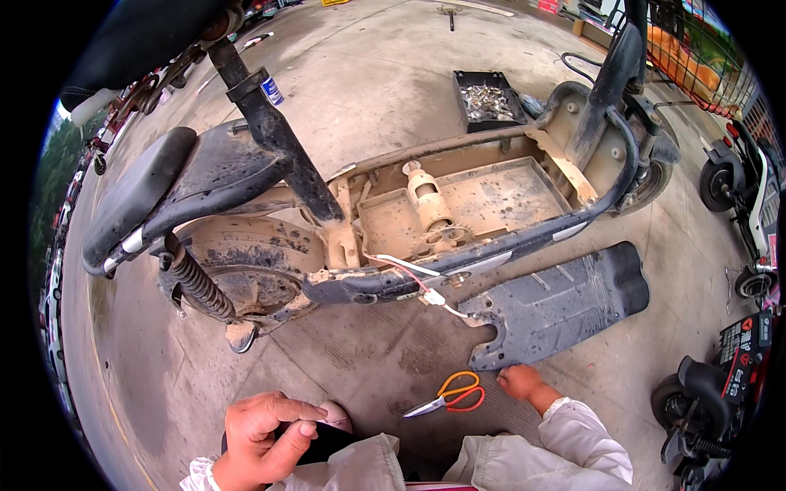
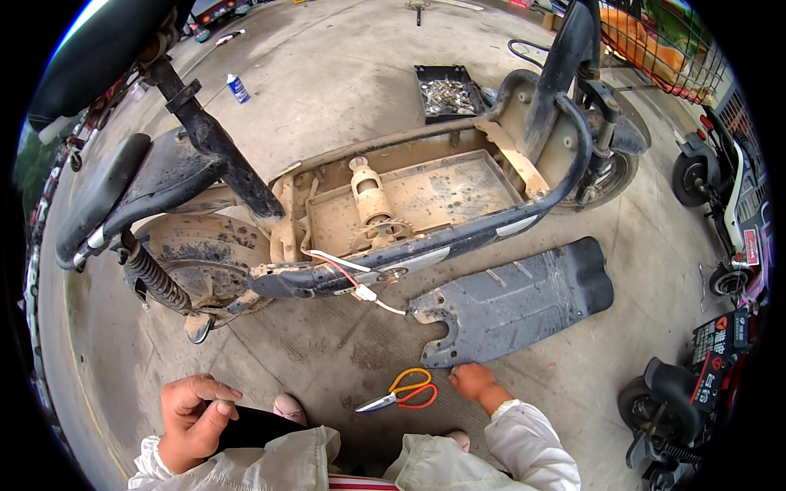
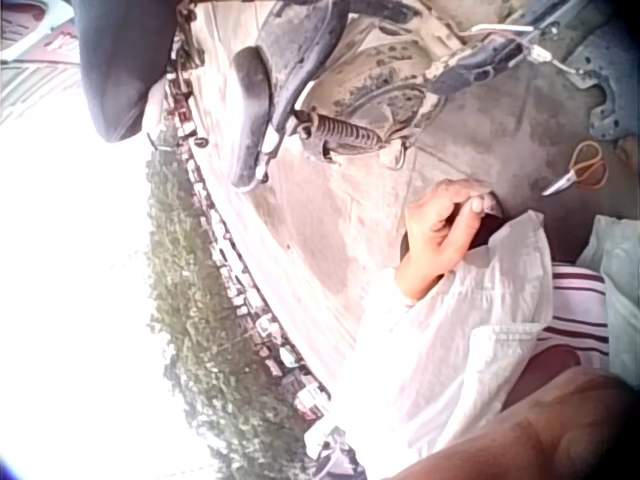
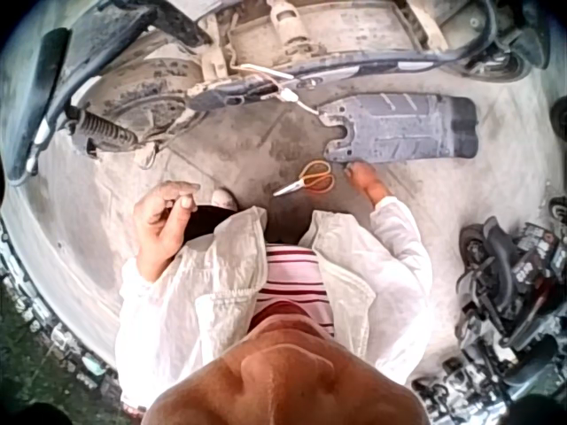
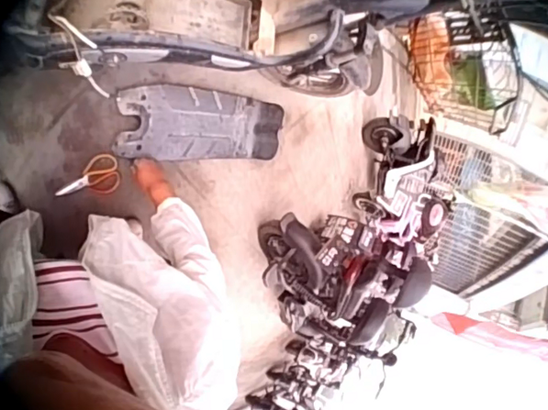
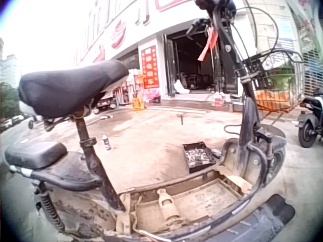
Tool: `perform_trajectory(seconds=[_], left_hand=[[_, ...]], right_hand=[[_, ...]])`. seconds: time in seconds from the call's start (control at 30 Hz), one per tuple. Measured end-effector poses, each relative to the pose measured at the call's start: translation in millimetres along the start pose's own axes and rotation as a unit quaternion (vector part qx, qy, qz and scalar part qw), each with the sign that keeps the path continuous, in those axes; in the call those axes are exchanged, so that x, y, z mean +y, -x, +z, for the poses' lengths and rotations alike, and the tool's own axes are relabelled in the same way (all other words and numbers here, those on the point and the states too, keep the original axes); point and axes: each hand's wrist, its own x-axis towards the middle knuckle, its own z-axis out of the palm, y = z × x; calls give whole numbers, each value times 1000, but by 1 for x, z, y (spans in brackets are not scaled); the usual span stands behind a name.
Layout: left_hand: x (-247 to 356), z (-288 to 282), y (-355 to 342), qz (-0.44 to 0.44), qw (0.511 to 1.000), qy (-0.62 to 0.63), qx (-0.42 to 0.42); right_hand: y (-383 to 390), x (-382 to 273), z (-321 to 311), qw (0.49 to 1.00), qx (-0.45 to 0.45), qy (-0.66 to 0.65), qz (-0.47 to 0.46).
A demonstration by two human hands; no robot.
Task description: The person removes a plastic cover from an electric scooter, then uses a screwdriver to fasten a rear grab handle onto the scooter's frame. The person handles wires, a plastic cover, a grab handle, and a screwdriver.
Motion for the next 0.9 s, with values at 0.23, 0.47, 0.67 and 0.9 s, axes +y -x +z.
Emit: perform_trajectory(seconds=[0.23,0.47,0.67,0.9], left_hand=[[2,1,0,2,1000,1,3],[2,1,-1,9,1000,-13,1],[2,1,-1,15,1000,-18,-5],[3,2,-1,18,1000,-24,-5]], right_hand=[[0,0,1,1000,9,2,-11],[0,1,1,1000,8,-3,-9],[-1,2,2,1000,10,6,-17],[-2,1,2,1000,12,7,-14]])
